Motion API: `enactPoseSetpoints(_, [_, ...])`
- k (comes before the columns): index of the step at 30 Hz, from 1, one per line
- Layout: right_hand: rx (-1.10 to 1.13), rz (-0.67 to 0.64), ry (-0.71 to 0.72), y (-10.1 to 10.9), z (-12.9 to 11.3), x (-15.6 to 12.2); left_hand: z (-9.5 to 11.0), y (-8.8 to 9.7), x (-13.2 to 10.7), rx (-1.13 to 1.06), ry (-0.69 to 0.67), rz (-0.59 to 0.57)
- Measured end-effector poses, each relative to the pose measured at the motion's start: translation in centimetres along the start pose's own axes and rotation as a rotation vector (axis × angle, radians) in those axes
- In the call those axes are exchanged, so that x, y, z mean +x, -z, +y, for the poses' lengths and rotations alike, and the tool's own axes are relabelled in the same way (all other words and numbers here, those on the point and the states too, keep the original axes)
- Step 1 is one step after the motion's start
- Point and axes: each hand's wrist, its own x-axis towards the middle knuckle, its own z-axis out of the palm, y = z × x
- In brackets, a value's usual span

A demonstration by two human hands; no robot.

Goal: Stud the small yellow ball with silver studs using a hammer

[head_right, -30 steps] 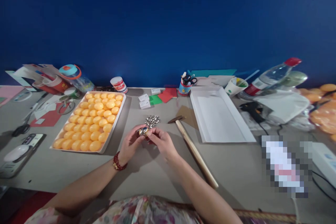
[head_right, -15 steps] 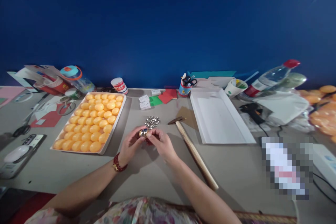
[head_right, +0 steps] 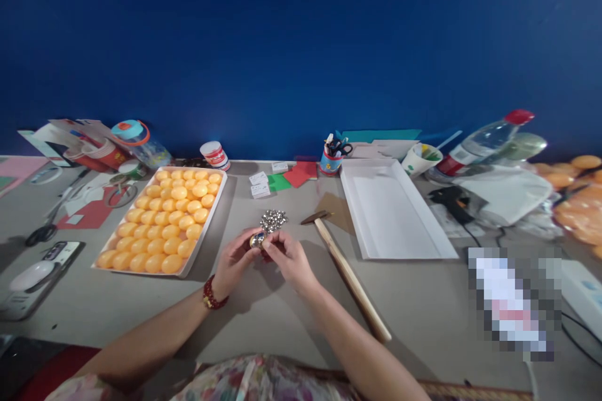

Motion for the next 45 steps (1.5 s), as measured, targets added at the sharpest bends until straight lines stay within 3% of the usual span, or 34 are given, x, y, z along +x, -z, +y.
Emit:
enactPoseSetpoints(19, [0.108,-0.039,-0.033,-0.15,-0.21,-0.05,0.18,-0.11,-0.03,-0.111,0.042,0.02])
enactPoseSetpoints(35, [0.038,-0.071,-0.006,0.07,-0.22,0.02,0.43,-0.04,-0.12,-0.019,-0.007,0.014])
enactPoseSetpoints(45, [-0.043,-0.001,0.039,-0.36,-0.3,-0.2,0.37,-0.08,-0.23,-0.008,-0.002,0.018])
